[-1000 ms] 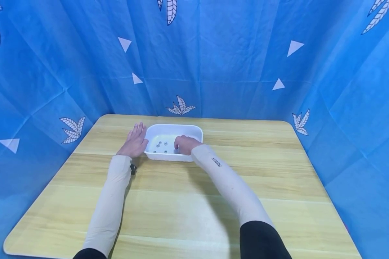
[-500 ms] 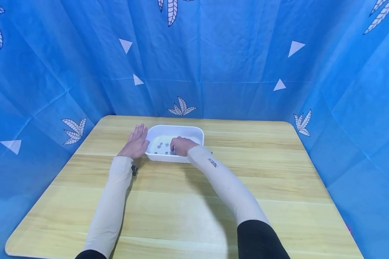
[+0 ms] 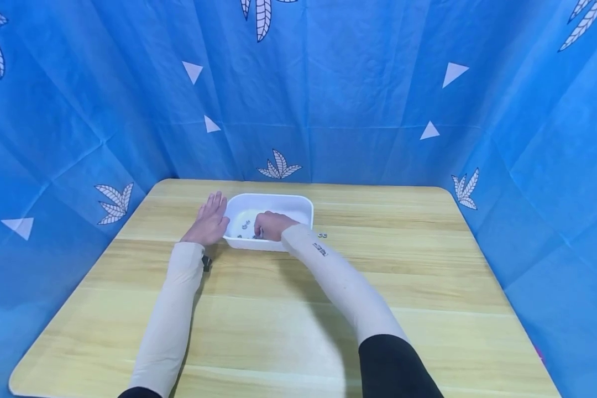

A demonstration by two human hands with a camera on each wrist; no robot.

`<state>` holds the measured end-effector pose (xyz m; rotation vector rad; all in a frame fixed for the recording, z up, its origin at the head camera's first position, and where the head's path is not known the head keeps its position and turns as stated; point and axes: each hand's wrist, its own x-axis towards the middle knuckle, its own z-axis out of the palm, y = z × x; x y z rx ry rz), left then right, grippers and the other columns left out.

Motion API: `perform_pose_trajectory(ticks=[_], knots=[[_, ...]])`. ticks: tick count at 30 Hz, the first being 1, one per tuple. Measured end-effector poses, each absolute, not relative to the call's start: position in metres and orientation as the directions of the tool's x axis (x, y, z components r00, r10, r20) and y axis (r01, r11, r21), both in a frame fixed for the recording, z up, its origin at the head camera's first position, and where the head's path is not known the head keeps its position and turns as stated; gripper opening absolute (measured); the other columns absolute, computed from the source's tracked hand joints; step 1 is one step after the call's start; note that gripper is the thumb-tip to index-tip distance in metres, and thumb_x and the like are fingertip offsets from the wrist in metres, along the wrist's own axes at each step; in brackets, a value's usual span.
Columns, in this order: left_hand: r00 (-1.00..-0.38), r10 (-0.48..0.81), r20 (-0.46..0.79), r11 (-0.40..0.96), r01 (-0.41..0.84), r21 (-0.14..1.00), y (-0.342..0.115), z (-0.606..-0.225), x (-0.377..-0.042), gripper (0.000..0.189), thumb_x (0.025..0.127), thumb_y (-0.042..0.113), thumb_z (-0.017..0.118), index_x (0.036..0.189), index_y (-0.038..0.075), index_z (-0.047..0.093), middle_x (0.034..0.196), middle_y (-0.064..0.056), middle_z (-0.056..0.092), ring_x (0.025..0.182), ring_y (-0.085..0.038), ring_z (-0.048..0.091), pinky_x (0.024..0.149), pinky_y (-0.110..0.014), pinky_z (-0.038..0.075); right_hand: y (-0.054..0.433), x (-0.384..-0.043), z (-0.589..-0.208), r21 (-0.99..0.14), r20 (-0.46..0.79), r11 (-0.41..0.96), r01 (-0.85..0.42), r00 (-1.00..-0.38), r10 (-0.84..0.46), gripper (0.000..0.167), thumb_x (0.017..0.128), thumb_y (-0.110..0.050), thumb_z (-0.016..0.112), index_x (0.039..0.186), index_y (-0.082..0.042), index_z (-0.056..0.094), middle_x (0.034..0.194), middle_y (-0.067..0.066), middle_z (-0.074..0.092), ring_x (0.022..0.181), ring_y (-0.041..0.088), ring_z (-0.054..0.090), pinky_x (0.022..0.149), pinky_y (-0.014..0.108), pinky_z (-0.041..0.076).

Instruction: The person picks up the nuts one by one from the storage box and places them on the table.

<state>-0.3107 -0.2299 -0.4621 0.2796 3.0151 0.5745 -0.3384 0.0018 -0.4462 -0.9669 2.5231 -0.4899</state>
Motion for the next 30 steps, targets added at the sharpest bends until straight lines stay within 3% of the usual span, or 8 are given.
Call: perform_pose_trajectory(ticks=[9, 22, 30], knots=[[-0.98, 0.197, -0.024, 0.909, 0.173, 0.38, -0.228, -0.461, -0.311, 0.068, 0.107, 0.028, 0.027, 0.164, -0.004, 0.009, 0.174, -0.019, -0.01, 0.162, -0.036, -0.014, 0.133, -0.054, -0.006, -0.009, -0.341, -0.45, -0.449, -0.225, 0.717, -0.533, -0.709, -0.668, 0.027, 0.1, -0.008, 0.062, 0.123, -0.012, 0.076, 0.119, 0.009, 0.075, 0.108, 0.023, 0.067, 0.109, 0.041, 0.053], [-0.982, 0.188, -0.014, 0.913, 0.169, 0.37, -0.228, -0.463, -0.311, 0.067, 0.107, 0.028, 0.028, 0.164, -0.004, 0.01, 0.174, -0.021, -0.006, 0.163, -0.038, -0.01, 0.133, -0.055, -0.003, -0.01, -0.339, -0.445, -0.447, -0.226, 0.709, -0.546, -0.697, -0.68, 0.02, 0.098, -0.014, 0.066, 0.114, -0.013, 0.079, 0.107, 0.005, 0.077, 0.095, 0.019, 0.067, 0.101, 0.035, 0.055], [-0.982, 0.186, -0.025, 0.915, 0.164, 0.369, -0.229, -0.464, -0.311, 0.067, 0.107, 0.028, 0.028, 0.164, -0.004, 0.011, 0.174, -0.02, -0.007, 0.163, -0.038, -0.01, 0.133, -0.056, -0.003, -0.012, -0.341, -0.45, -0.448, -0.251, 0.721, -0.529, -0.7, -0.669, 0.025, 0.101, -0.016, 0.064, 0.124, -0.014, 0.075, 0.121, 0.006, 0.075, 0.114, 0.022, 0.067, 0.114, 0.042, 0.05]])
